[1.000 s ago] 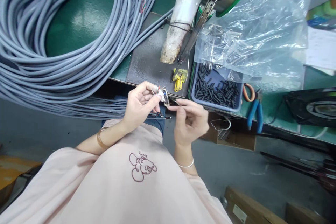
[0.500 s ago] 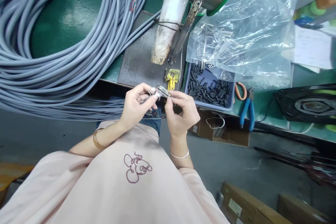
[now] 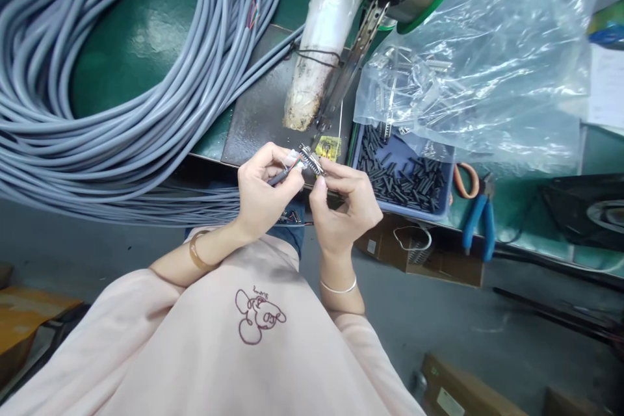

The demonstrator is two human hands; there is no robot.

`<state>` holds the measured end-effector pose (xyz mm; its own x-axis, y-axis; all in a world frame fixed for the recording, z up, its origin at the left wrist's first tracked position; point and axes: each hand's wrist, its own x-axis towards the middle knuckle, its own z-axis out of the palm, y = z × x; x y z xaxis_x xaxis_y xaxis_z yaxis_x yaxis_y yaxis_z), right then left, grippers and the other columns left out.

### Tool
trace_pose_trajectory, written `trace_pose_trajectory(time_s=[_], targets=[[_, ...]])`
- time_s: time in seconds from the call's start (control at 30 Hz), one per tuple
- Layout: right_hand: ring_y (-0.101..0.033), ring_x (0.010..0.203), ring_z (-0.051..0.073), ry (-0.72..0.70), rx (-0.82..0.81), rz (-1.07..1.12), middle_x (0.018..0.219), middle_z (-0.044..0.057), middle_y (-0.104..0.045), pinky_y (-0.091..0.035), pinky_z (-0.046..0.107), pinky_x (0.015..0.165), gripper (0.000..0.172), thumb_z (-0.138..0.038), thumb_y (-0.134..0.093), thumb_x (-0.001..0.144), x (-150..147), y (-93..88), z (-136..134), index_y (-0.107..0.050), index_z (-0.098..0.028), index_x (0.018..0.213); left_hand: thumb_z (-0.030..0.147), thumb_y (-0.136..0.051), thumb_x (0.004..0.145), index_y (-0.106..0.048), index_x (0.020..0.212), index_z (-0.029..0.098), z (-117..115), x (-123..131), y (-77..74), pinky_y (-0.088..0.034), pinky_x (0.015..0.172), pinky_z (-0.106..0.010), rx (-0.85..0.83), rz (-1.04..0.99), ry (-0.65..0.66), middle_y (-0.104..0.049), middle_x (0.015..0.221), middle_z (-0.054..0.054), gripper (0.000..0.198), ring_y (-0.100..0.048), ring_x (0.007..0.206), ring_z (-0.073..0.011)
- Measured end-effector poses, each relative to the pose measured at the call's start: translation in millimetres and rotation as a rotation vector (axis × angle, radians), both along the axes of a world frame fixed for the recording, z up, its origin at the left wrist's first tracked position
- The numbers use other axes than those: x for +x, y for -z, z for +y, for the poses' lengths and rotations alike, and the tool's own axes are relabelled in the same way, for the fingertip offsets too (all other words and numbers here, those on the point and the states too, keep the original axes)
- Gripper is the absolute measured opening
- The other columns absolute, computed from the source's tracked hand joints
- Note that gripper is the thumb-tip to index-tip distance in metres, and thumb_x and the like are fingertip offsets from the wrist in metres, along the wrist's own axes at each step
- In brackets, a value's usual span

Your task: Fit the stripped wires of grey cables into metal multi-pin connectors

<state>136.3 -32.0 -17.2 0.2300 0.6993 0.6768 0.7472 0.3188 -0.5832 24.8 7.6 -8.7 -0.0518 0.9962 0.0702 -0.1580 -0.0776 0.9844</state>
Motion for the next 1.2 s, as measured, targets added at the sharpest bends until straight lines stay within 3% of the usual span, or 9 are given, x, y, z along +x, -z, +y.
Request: trace_pose_trajectory(time_s=[0.5, 0.63, 1.0, 1.2], targets=[[-0.077, 0.091, 0.019, -0.038, 0.017, -0.034, 0.101, 0.003, -0.079, -0.062, 0.035, 0.081, 0.017, -0.011, -0.071, 0.087, 2.2, -9.4, 6.2, -0.064, -0.027, 0.089, 0.020, -0.070, 0.079, -0.055, 0.072, 0.018, 4.7, 4.2, -1.8, -0.041, 0.046, -0.013, 0.100, 0.067, -0.063, -0.069, 0.079, 0.002, 0.016, -0.057, 0.055, -0.0028], [-0.077, 0.090, 0.017, -0.071, -0.003, -0.081, 0.103, 0.003, -0.080, -0.062, 0.031, 0.076, 0.019, -0.009, -0.070, 0.087, 3.6, -9.0, 2.4, -0.061, -0.026, 0.086, 0.016, -0.068, 0.077, -0.057, 0.071, 0.018, 2.6, 1.5, 1.0, -0.040, 0.047, -0.015, 0.128, 0.112, -0.055, -0.070, 0.078, 0.001, 0.013, -0.055, 0.054, -0.0028], [-0.077, 0.088, 0.016, -0.056, -0.035, -0.007, 0.094, 0.000, -0.080, -0.061, 0.030, 0.077, 0.019, -0.009, -0.070, 0.088, 2.6, -6.7, 2.3, -0.062, -0.026, 0.085, 0.021, -0.070, 0.076, -0.059, 0.072, 0.017, -2.1, -1.3, -1.2, -0.042, 0.044, -0.013, -0.005, 0.024, -0.009, -0.071, 0.078, -0.001, 0.012, -0.058, 0.055, -0.0044], [-0.077, 0.088, 0.016, -0.046, -0.013, -0.059, 0.095, 0.000, -0.080, -0.061, 0.030, 0.077, 0.018, -0.010, -0.069, 0.088, -0.5, -7.0, 3.5, -0.061, -0.026, 0.085, 0.012, -0.066, 0.075, -0.058, 0.071, 0.017, 0.6, 2.9, 1.6, -0.037, 0.043, -0.012, 0.143, 0.068, -0.110, -0.069, 0.074, 0.002, 0.009, -0.047, 0.047, -0.0005]])
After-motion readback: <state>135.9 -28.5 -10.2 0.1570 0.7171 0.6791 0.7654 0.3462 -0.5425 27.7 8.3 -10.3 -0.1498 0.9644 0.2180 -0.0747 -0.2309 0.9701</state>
